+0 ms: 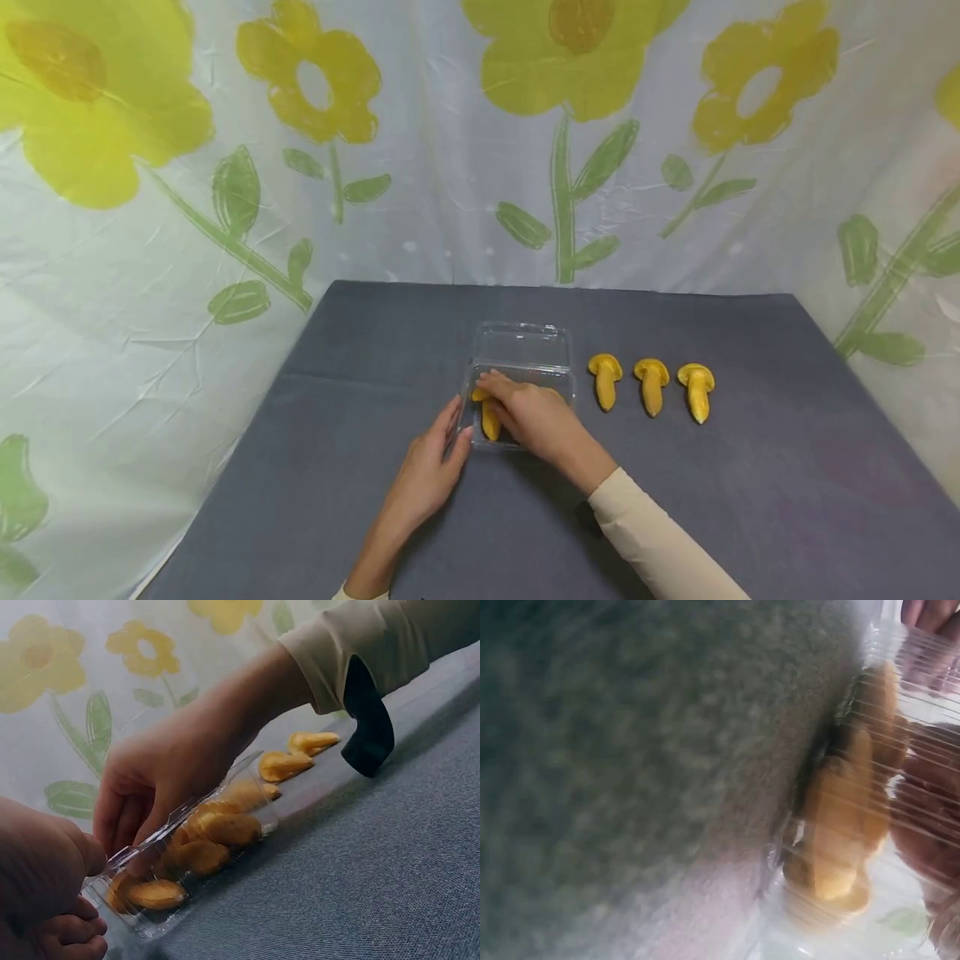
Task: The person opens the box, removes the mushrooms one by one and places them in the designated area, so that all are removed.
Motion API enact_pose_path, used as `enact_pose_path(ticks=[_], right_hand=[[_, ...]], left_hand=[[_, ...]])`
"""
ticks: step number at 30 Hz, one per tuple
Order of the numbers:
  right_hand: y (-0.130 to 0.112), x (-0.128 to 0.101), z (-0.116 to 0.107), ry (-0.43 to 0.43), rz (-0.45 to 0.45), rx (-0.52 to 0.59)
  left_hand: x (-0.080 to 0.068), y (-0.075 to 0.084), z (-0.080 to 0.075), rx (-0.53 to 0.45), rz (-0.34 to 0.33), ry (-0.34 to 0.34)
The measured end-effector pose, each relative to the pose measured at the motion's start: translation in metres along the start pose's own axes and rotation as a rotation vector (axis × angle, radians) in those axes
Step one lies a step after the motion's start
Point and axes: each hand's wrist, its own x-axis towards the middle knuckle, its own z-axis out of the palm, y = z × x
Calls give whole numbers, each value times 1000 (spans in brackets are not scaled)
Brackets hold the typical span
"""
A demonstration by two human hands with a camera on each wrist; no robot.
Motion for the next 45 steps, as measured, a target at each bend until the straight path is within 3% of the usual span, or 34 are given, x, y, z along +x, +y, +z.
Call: enact_pose_path(ticks=[11, 22, 26, 34, 41, 45], right_hand=[[-4, 2, 4, 2, 26, -133], [-7, 8, 11, -23, 38, -85], [-7, 7, 9, -12, 50, -105], [-7, 9, 8, -19, 56, -136], [-3, 13, 5, -30, 2, -195], [-3, 10, -1, -26, -20, -151]], left_hand=[[3, 2, -1, 26, 15, -29], [5, -1, -5, 44, 14, -41], [6, -1, -5, 20, 1, -70], [5, -1, -4, 18, -7, -51], [7, 2, -3, 33, 5, -26], [5, 3, -2, 31, -1, -24]])
